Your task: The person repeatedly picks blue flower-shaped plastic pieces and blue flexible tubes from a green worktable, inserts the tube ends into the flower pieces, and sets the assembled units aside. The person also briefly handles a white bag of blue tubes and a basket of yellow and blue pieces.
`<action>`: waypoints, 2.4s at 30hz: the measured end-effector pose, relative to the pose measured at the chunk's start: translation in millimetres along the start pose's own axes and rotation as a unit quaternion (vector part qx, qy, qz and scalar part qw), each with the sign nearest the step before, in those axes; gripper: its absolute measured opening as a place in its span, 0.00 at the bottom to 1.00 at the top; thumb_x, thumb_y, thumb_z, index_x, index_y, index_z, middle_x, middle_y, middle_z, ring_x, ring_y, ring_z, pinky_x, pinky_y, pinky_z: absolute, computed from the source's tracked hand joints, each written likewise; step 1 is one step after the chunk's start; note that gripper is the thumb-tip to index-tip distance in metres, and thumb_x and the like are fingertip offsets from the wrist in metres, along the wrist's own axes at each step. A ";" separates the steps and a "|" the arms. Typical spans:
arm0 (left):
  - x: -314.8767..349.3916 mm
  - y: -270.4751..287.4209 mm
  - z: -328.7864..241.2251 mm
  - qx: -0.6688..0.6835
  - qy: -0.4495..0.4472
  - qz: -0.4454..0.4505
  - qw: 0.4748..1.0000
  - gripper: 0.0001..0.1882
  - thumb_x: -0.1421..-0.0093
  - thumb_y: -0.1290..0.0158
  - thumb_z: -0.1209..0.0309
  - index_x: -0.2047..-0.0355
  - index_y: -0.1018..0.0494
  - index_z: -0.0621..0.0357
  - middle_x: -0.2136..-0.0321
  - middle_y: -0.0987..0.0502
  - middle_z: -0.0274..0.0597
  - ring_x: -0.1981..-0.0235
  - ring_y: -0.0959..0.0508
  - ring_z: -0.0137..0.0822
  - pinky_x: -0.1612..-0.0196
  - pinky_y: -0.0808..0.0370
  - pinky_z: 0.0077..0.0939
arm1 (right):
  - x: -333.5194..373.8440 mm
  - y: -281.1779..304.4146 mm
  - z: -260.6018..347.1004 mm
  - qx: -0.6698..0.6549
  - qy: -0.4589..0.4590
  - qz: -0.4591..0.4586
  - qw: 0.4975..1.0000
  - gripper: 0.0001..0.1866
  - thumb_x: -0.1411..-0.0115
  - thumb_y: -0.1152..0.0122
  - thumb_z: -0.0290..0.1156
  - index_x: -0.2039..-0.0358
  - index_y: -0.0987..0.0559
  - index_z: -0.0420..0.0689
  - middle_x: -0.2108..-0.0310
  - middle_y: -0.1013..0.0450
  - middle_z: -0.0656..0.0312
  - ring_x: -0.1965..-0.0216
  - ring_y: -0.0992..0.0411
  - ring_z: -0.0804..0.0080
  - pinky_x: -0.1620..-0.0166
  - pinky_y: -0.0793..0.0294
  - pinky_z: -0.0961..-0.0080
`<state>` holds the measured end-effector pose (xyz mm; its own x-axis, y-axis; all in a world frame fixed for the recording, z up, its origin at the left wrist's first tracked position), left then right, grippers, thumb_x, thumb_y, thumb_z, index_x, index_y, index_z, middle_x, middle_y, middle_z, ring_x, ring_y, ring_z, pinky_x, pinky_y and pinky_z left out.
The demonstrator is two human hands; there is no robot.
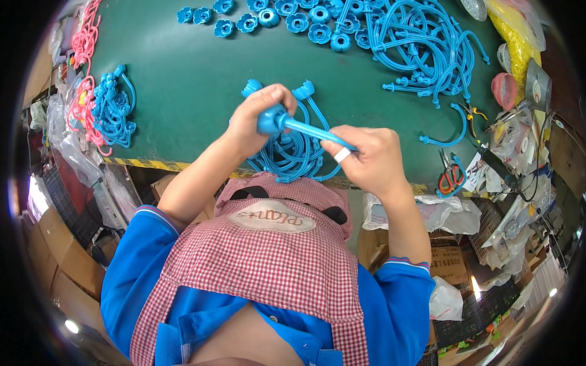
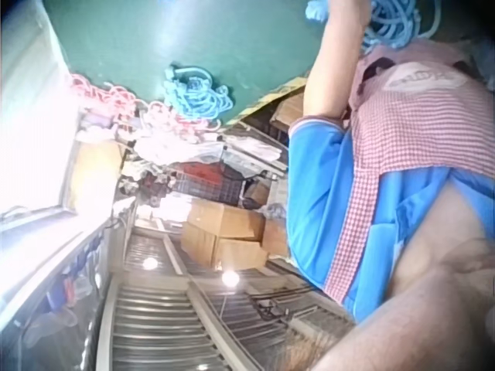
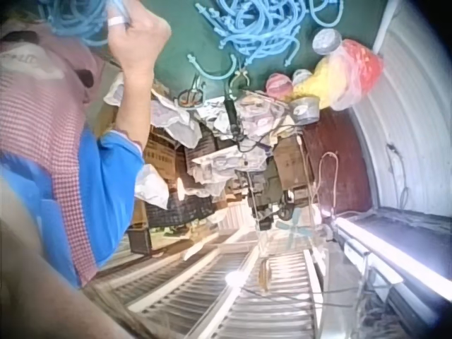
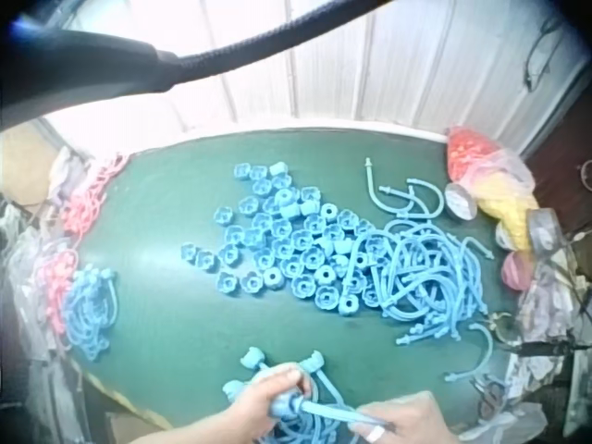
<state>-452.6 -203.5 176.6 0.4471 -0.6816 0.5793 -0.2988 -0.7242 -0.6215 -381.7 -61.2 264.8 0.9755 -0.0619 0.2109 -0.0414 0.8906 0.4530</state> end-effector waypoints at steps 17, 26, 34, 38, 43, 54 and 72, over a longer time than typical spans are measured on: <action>-72.7 20.8 -46.9 -0.819 -0.088 -0.067 0.564 0.10 0.46 0.47 0.64 0.68 0.22 0.54 0.56 0.25 0.41 0.56 0.25 0.43 0.55 0.27 0.37 | -90.6 30.5 -175.8 0.363 -0.222 -0.096 0.900 0.20 0.44 0.40 0.46 0.60 0.25 0.43 0.68 0.24 0.46 0.65 0.27 0.48 0.62 0.28 0.55; -152.6 14.4 -17.0 -0.882 -0.300 -0.024 0.362 0.06 0.49 0.42 0.68 0.70 0.25 0.51 0.52 0.31 0.36 0.51 0.31 0.38 0.59 0.28 0.35 | -9.4 115.5 -131.0 0.132 -0.090 -0.353 0.922 0.12 0.40 0.40 0.36 0.64 0.20 0.40 0.76 0.27 0.62 0.75 0.32 0.79 0.70 0.33 0.78; -107.7 34.2 -14.7 -0.217 -0.070 -0.091 0.969 0.14 0.45 0.43 0.64 0.61 0.29 0.56 0.66 0.27 0.37 0.63 0.27 0.31 0.66 0.25 0.30 | 36.7 112.2 -41.6 0.199 -0.024 -0.447 0.872 0.14 0.36 0.46 0.36 0.69 0.26 0.35 0.83 0.33 0.63 0.83 0.39 0.80 0.79 0.42 0.83; -71.6 7.9 -1.9 -0.072 -0.007 -0.083 0.994 0.18 0.41 0.53 0.61 0.52 0.31 0.53 0.67 0.30 0.38 0.67 0.28 0.32 0.66 0.24 0.30 | 29.5 84.7 -42.2 -0.394 0.070 -0.373 0.837 0.23 0.34 0.50 0.38 0.83 0.46 0.47 0.88 0.52 0.71 0.86 0.56 0.84 0.82 0.58 0.80; -48.8 -8.4 5.4 -0.119 -0.017 -0.080 0.990 0.09 0.39 0.51 0.63 0.66 0.29 0.54 0.74 0.30 0.33 0.71 0.28 0.26 0.72 0.27 0.24 | 22.9 53.0 -30.4 -0.364 0.075 -0.338 0.865 0.22 0.33 0.54 0.41 0.82 0.44 0.47 0.88 0.52 0.72 0.86 0.56 0.84 0.82 0.59 0.80; 9.8 18.4 -31.3 -0.732 -0.267 -0.057 0.625 0.16 0.45 0.48 0.56 0.75 0.21 0.54 0.66 0.23 0.40 0.64 0.25 0.45 0.58 0.28 0.41 | 18.1 -6.5 -166.2 0.244 -0.109 -0.296 0.917 0.15 0.40 0.43 0.39 0.58 0.23 0.42 0.59 0.28 0.55 0.56 0.33 0.58 0.46 0.38 0.64; -110.4 60.0 -25.5 -0.510 -0.098 -0.110 0.847 0.10 0.50 0.42 0.68 0.70 0.29 0.58 0.69 0.26 0.43 0.74 0.24 0.40 0.70 0.25 0.34 | 5.2 -1.7 -129.1 0.333 -0.040 -0.131 0.933 0.09 0.46 0.37 0.34 0.65 0.23 0.48 0.72 0.27 0.63 0.69 0.29 0.63 0.63 0.32 0.66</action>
<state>-541.4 -174.4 88.8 0.6890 -0.5597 0.4605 -0.7180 -0.6137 0.3283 -348.7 -4.9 153.3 0.9533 -0.2941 0.0692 0.0448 0.3640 0.9303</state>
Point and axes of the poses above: each hand's wrist, its own x-axis away from the middle knuckle, its own y-axis out of the back of the hand, z = x × y, the point moved 8 cm from there along -x, towards the middle knuckle
